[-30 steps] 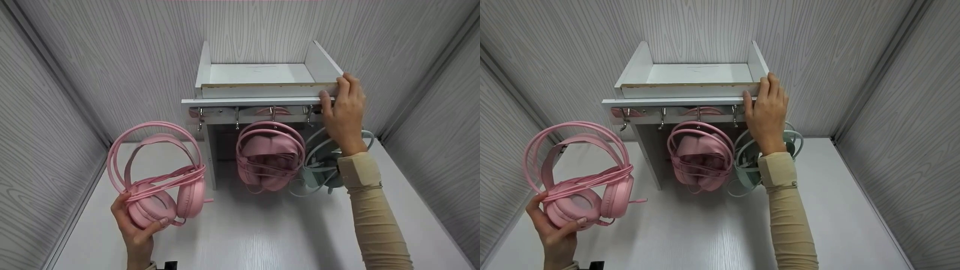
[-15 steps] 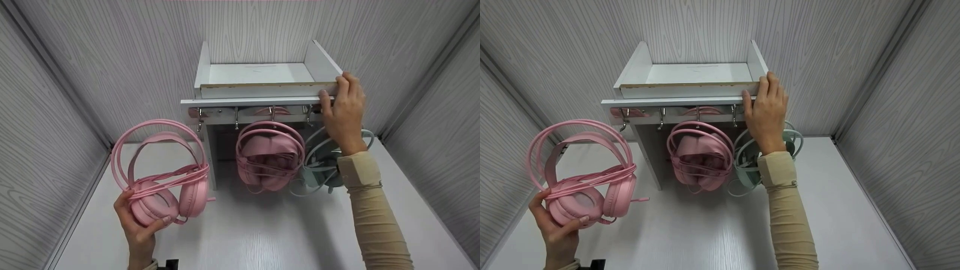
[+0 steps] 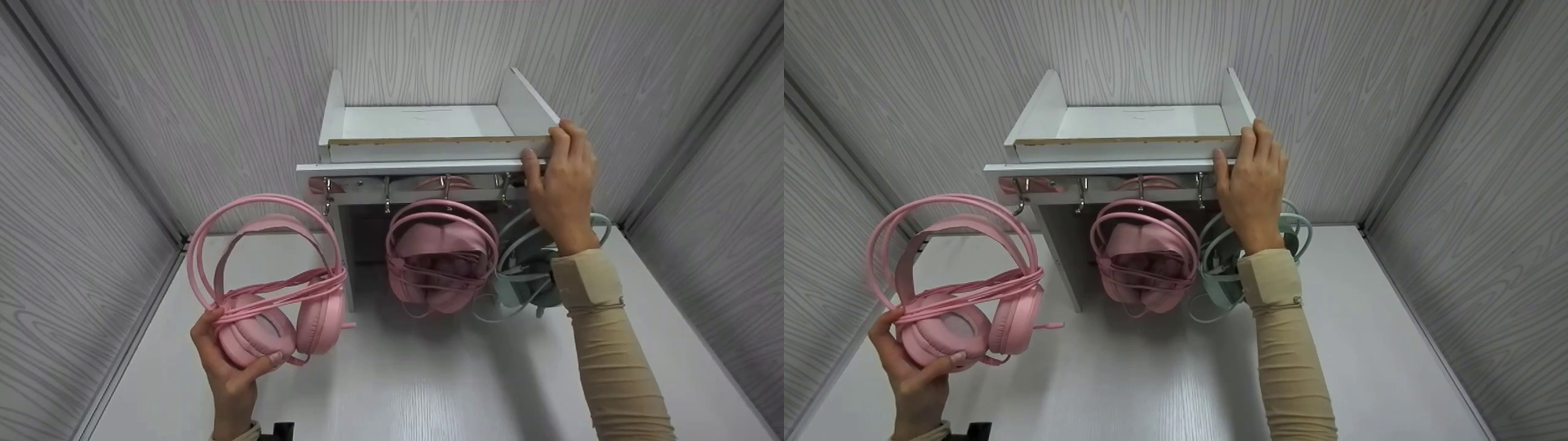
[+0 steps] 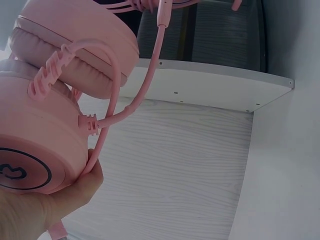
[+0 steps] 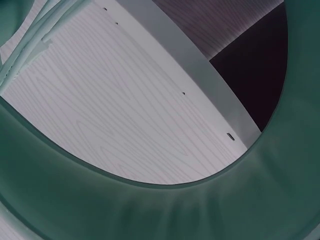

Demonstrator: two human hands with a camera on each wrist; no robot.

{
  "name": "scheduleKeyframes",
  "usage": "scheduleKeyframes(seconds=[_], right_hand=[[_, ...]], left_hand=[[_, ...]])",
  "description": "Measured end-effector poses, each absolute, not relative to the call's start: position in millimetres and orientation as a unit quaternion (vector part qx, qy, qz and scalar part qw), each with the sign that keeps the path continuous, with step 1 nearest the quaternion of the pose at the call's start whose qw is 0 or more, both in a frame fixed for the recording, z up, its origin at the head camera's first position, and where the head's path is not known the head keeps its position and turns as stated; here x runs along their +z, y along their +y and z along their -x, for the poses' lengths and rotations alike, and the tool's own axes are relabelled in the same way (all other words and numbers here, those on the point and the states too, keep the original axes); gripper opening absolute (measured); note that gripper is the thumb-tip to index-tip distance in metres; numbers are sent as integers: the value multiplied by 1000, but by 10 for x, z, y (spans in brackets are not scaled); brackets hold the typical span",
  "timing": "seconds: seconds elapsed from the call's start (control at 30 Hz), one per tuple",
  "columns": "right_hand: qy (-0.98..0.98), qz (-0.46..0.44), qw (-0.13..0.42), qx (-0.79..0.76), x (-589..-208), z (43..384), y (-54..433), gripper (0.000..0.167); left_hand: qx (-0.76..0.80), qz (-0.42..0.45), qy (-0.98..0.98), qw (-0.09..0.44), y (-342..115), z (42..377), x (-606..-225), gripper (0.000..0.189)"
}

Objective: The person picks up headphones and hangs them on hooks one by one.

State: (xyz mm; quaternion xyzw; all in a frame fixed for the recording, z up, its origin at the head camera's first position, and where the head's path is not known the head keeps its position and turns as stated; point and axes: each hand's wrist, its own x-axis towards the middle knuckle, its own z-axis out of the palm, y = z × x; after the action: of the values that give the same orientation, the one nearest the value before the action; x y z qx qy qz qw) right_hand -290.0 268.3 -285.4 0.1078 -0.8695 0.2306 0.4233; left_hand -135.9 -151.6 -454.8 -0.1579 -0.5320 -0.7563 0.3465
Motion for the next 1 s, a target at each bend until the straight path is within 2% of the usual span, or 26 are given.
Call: scheduleKeyframes(seconds=[1.0], right_hand=[[-868, -108, 426, 230, -2854, 2904, 2674, 51]], left_hand=[[-762, 163, -524, 344, -1487, 1353, -4526, 93]])
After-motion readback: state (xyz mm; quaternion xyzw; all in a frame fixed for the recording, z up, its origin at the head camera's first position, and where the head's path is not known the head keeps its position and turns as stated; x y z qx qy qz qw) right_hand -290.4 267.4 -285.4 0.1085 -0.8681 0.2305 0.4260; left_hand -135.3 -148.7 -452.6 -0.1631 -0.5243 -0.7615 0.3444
